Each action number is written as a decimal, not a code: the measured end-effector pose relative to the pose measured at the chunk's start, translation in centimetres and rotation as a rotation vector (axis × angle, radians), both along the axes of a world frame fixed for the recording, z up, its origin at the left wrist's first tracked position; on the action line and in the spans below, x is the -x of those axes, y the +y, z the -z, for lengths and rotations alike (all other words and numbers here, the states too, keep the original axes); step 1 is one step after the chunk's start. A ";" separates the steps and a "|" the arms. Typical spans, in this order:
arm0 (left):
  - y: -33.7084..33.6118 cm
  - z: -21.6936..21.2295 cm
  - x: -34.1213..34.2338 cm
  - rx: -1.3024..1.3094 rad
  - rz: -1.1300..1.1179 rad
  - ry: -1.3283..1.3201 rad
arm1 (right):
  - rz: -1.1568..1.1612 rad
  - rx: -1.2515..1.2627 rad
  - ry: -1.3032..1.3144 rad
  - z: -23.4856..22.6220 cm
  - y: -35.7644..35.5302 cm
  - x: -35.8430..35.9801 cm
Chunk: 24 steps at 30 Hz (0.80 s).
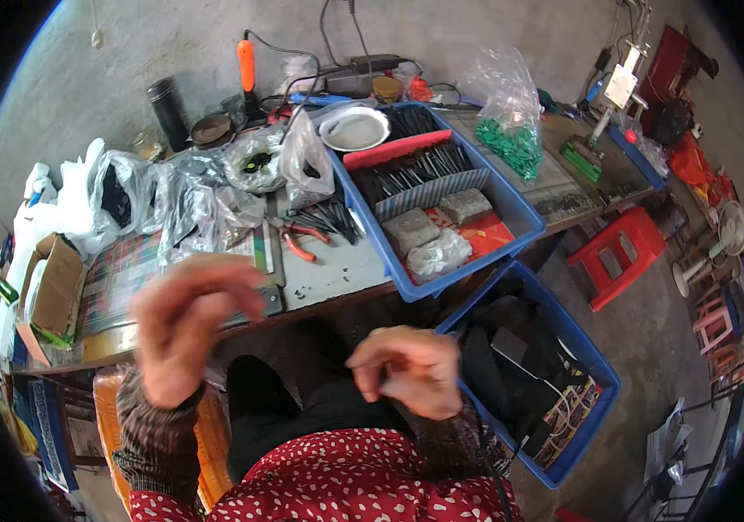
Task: The person wipes their hands with a cloth, selects black plastic components from the workbench, and assembles the small plastic parts together by hand.
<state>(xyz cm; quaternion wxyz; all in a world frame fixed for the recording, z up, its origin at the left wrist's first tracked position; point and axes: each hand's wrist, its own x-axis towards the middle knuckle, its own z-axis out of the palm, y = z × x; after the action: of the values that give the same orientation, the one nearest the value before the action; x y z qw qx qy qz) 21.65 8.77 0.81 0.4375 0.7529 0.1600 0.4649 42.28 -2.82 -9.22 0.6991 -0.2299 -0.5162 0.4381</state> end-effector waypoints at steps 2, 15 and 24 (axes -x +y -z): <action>3.1 3.0 -3.2 -0.148 -0.004 0.196 | -0.101 0.322 -0.151 1.4 0.5 0.5; 6.4 9.6 -21.9 -0.663 0.066 0.804 | 0.106 0.490 -0.460 13.4 2.6 -0.9; 6.2 10.7 -25.0 -0.650 0.133 1.023 | 0.248 0.402 -0.606 16.4 2.6 -1.6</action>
<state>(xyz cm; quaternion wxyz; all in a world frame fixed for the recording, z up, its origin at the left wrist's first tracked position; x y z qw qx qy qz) 46.70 14.95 -9.87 0.0810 0.9841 0.1528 0.0409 43.88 -0.22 -25.57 0.5033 -0.5424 -0.5715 0.3549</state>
